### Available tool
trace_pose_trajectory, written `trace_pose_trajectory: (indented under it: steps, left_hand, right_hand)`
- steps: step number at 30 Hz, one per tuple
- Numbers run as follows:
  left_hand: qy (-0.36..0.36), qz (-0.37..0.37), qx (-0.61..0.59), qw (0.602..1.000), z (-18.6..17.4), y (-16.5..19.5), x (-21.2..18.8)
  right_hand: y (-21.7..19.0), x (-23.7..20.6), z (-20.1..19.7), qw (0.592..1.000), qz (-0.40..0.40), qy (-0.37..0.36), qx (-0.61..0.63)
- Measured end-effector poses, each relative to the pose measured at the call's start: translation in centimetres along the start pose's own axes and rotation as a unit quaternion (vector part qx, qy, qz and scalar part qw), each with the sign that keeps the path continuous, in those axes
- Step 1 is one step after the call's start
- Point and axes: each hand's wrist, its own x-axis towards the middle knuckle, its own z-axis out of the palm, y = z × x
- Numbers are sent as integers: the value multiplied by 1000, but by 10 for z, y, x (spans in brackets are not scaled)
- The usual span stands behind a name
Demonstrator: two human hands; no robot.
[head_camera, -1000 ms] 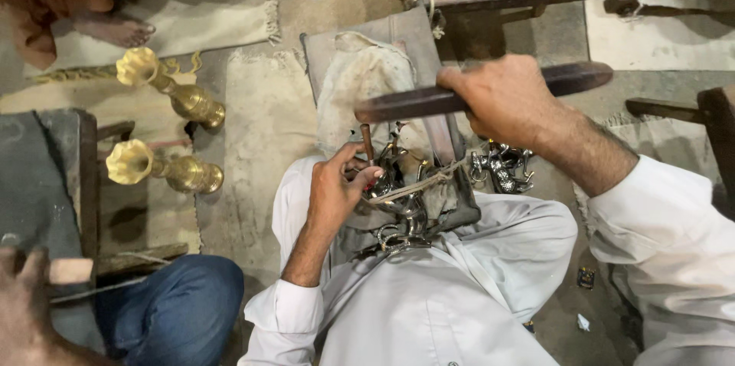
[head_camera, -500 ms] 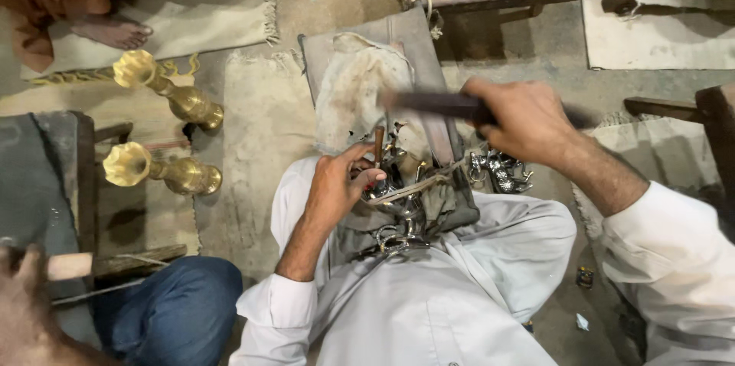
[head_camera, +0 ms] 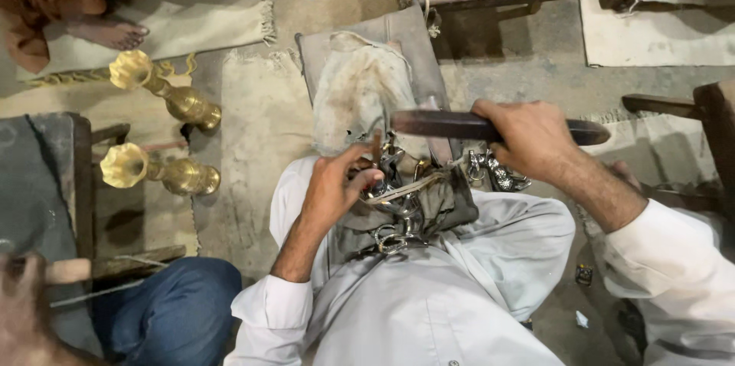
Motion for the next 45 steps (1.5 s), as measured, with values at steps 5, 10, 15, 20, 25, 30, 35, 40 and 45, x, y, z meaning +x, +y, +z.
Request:
trace_pose_trajectory:
  steps: [5,10,15,20,25,30,35,40,45]
  left_hand:
    - [21,-18,-33,999,3,-10,-4]
    - [26,31,1,999,5,-21,-6]
    - [48,-11,-57,997,13,-23,-11]
    - [133,-37,-70,988,24,-21,-22]
    - [196,-117,-148,962,38,-22,-27]
    - [223,-115,-132,959,44,-26,-32]
    - [248,-80,-133,956,48,-29,-34]
    - [274,-89,-135,948,54,-30,-39]
    - [291,-68,-142,944,60,-31,-43]
  right_hand:
    - [2,8,0,990,36,70,119]
    - [-17,26,-10,996,-61,67,24]
    - [-35,42,-37,995,-82,58,16]
    - [-57,61,-55,982,-171,69,-37]
    - [-84,85,-58,972,-169,8,-162]
    - [-100,99,-60,955,-218,93,-176]
    - [-114,106,-57,941,-257,114,-189]
    - [-124,106,-60,931,-261,73,-244]
    - [-134,100,-68,946,-260,76,-175]
